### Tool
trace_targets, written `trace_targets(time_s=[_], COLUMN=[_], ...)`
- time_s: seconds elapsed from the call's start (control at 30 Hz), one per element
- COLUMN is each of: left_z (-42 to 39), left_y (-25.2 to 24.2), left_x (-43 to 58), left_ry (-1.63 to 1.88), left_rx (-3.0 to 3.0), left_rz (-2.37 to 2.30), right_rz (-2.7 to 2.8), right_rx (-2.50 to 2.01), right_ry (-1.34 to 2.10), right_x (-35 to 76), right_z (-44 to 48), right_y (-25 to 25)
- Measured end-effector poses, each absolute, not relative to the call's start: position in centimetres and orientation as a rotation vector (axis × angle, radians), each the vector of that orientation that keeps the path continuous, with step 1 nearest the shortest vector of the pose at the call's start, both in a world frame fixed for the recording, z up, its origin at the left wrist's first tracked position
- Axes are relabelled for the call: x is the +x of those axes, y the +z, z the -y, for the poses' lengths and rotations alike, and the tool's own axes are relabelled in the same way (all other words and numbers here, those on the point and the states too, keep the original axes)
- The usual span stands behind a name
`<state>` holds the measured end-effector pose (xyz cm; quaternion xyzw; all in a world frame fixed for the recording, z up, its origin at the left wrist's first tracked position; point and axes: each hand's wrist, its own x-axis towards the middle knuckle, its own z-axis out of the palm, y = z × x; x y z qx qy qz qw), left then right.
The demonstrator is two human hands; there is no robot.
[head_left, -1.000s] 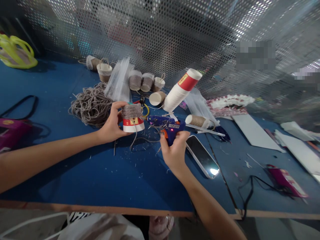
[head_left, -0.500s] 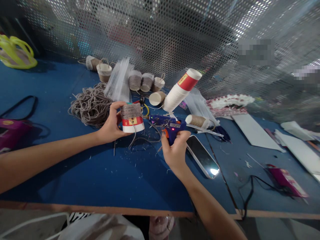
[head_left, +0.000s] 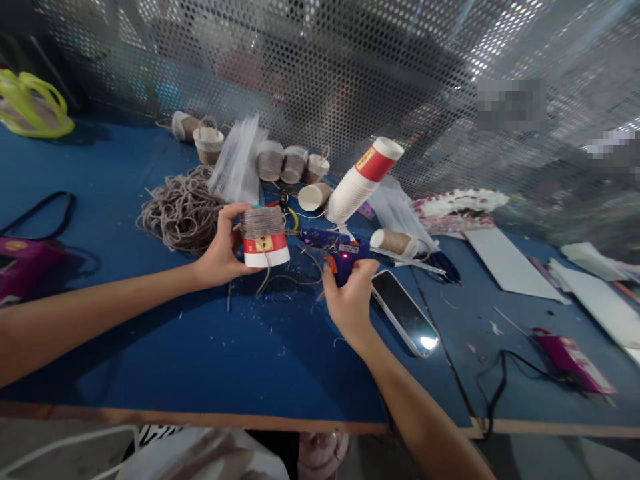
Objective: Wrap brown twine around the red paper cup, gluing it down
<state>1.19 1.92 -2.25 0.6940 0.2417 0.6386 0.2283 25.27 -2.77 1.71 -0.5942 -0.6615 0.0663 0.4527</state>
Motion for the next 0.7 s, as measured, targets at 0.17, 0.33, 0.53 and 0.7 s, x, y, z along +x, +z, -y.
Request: trace_targets(time_s=[0.17, 0.33, 0.53, 0.7], left_z=[-2.0, -1.7, -1.7, -1.8], left_y=[-2.0, -1.6, -1.6, -1.7], left_x=[0.8, 0.7, 0.7, 0.6], left_ry=[1.672, 1.628, 1.565, 1.540], left_rx=[1.967, 1.991, 1.987, 1.994], left_rz=[-0.706, -0.768, -0.791, -0.825], right_rz=[1.521, 1.583, 1.683, 1.975], right_rx=[-1.743, -1.938, -1.569, -0.807], right_ry=[0.286, 0.107, -0.227, 0.708], right_x=[26.3, 27.2, 26.4, 24.6], right_z=[1.1, 0.2, 1.7, 4.6], right_y=[1.2, 0.9, 2.2, 3.4])
